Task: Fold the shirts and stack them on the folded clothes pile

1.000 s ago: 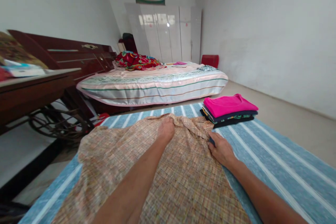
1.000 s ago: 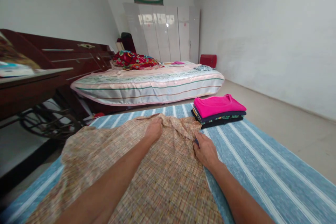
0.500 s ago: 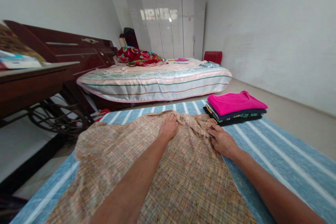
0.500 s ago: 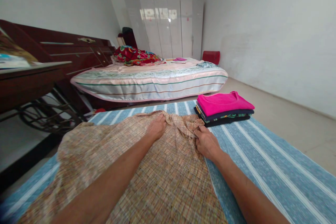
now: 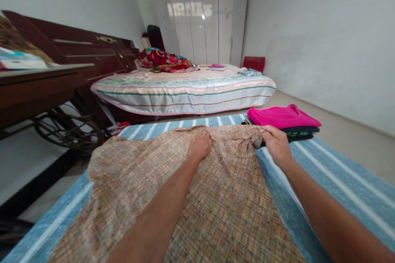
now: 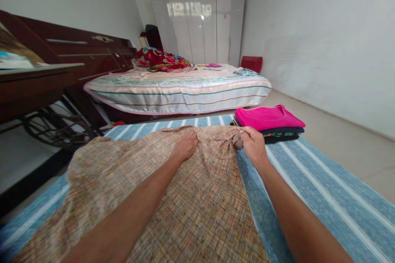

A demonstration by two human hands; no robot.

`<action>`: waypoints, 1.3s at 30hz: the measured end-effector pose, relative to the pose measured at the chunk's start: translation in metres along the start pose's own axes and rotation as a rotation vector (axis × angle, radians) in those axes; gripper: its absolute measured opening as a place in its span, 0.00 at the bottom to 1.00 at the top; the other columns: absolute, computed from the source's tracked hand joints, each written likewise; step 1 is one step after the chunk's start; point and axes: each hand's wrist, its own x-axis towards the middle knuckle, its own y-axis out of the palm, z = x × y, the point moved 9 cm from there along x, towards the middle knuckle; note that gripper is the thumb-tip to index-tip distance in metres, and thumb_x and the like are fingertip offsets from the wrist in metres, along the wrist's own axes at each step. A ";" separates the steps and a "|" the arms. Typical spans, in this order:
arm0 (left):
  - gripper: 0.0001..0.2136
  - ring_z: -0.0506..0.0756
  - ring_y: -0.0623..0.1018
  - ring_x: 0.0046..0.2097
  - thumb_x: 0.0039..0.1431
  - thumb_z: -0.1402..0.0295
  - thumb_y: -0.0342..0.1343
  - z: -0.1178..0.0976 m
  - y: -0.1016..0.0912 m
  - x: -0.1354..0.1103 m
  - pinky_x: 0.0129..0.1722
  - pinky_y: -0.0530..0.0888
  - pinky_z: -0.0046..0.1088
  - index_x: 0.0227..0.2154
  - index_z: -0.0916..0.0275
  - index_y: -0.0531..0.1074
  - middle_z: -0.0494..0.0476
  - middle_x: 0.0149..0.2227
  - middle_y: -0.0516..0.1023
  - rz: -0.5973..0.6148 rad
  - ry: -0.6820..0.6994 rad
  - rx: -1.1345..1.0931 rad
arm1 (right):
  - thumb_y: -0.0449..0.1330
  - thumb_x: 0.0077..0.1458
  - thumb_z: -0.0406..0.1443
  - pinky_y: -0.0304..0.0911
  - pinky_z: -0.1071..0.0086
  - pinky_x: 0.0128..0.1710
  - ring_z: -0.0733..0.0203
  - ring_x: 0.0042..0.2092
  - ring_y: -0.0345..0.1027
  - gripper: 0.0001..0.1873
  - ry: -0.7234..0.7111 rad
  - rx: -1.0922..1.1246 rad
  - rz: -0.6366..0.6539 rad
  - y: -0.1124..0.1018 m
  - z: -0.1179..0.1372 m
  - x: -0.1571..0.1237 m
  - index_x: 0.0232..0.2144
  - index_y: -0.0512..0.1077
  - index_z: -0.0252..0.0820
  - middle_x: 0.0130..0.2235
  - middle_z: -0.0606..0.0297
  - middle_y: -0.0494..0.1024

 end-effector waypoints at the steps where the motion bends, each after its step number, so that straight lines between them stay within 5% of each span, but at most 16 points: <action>1: 0.18 0.57 0.60 0.62 0.64 0.66 0.40 -0.001 -0.001 0.000 0.60 0.58 0.39 0.53 0.64 0.63 0.61 0.62 0.60 -0.003 -0.001 -0.001 | 0.53 0.50 0.42 0.58 0.70 0.32 0.61 0.31 0.64 0.14 -0.018 -0.011 0.004 0.000 0.007 0.004 0.26 0.73 0.39 0.25 0.68 0.72; 4: 0.17 0.58 0.62 0.60 0.64 0.64 0.40 -0.002 -0.004 -0.001 0.59 0.59 0.38 0.52 0.63 0.65 0.61 0.60 0.63 -0.007 -0.007 -0.004 | 0.54 0.50 0.43 0.57 0.71 0.29 0.62 0.29 0.63 0.14 -0.052 -0.085 0.034 0.000 0.027 0.013 0.25 0.73 0.39 0.24 0.68 0.71; 7: 0.18 0.58 0.62 0.60 0.64 0.61 0.40 -0.003 -0.004 -0.002 0.59 0.59 0.38 0.51 0.62 0.65 0.60 0.60 0.63 -0.003 -0.010 -0.008 | 0.56 0.48 0.44 0.51 0.74 0.19 0.66 0.20 0.57 0.14 0.061 -0.057 0.079 0.002 0.033 0.024 0.23 0.71 0.39 0.18 0.71 0.65; 10: 0.20 0.59 0.59 0.62 0.64 0.59 0.39 -0.002 -0.001 -0.002 0.60 0.57 0.41 0.56 0.59 0.61 0.59 0.63 0.58 0.018 -0.017 -0.014 | 0.58 0.46 0.46 0.42 0.75 0.12 0.70 0.13 0.48 0.15 0.209 -0.006 0.150 0.009 0.021 0.031 0.22 0.70 0.39 0.13 0.74 0.59; 14: 0.23 0.62 0.55 0.64 0.64 0.57 0.38 0.000 0.005 0.000 0.60 0.55 0.46 0.59 0.56 0.57 0.56 0.65 0.53 0.056 -0.030 -0.020 | 0.58 0.45 0.44 0.44 0.76 0.11 0.68 0.12 0.53 0.14 0.286 -0.106 0.173 0.015 -0.012 0.029 0.19 0.68 0.39 0.11 0.72 0.61; 17: 0.23 0.62 0.54 0.65 0.64 0.56 0.37 0.000 0.008 0.001 0.61 0.54 0.47 0.59 0.56 0.58 0.55 0.65 0.53 0.078 -0.028 -0.020 | 0.57 0.45 0.46 0.55 0.74 0.16 0.65 0.17 0.60 0.16 0.269 -0.119 0.190 0.014 -0.033 0.014 0.22 0.71 0.38 0.15 0.70 0.66; 20: 0.23 0.62 0.53 0.65 0.64 0.55 0.37 0.000 0.009 0.003 0.61 0.53 0.47 0.59 0.56 0.58 0.55 0.66 0.52 0.095 -0.034 -0.016 | 0.57 0.48 0.47 0.65 0.69 0.31 0.60 0.30 0.69 0.19 0.163 -0.123 0.232 0.008 -0.033 -0.005 0.32 0.74 0.38 0.27 0.66 0.75; 24: 0.24 0.63 0.53 0.65 0.64 0.55 0.36 0.000 0.010 0.004 0.61 0.53 0.48 0.59 0.57 0.58 0.55 0.66 0.52 0.108 -0.040 -0.014 | 0.61 0.48 0.46 0.63 0.64 0.44 0.54 0.44 0.68 0.22 0.071 -0.294 0.432 0.009 -0.033 -0.031 0.42 0.73 0.40 0.40 0.61 0.76; 28: 0.24 0.62 0.53 0.65 0.64 0.54 0.35 -0.001 0.009 0.004 0.60 0.53 0.48 0.59 0.57 0.58 0.55 0.66 0.53 0.110 -0.035 -0.016 | 0.59 0.47 0.43 0.61 0.63 0.43 0.54 0.41 0.67 0.14 -0.001 -0.475 0.429 0.008 -0.038 -0.040 0.33 0.75 0.41 0.38 0.60 0.74; 31: 0.24 0.63 0.54 0.65 0.64 0.55 0.35 -0.001 0.008 0.004 0.60 0.53 0.48 0.59 0.57 0.59 0.56 0.65 0.53 0.108 -0.031 -0.018 | 0.54 0.49 0.41 0.61 0.64 0.43 0.56 0.40 0.67 0.11 0.003 -0.319 0.375 0.013 -0.035 -0.038 0.25 0.74 0.42 0.34 0.63 0.74; 36: 0.23 0.62 0.54 0.65 0.64 0.55 0.37 -0.002 0.008 0.005 0.60 0.53 0.49 0.59 0.55 0.58 0.55 0.65 0.53 0.094 -0.025 -0.024 | 0.58 0.45 0.42 0.62 0.68 0.33 0.60 0.31 0.67 0.10 0.240 0.232 0.115 -0.003 -0.030 -0.022 0.27 0.72 0.42 0.27 0.66 0.73; 39: 0.23 0.62 0.54 0.65 0.64 0.55 0.37 -0.001 0.009 0.005 0.60 0.53 0.49 0.58 0.54 0.58 0.55 0.65 0.53 0.085 -0.026 -0.028 | 0.61 0.42 0.43 0.59 0.71 0.26 0.64 0.25 0.63 0.10 0.283 0.324 0.126 -0.013 -0.010 -0.008 0.22 0.69 0.42 0.23 0.69 0.70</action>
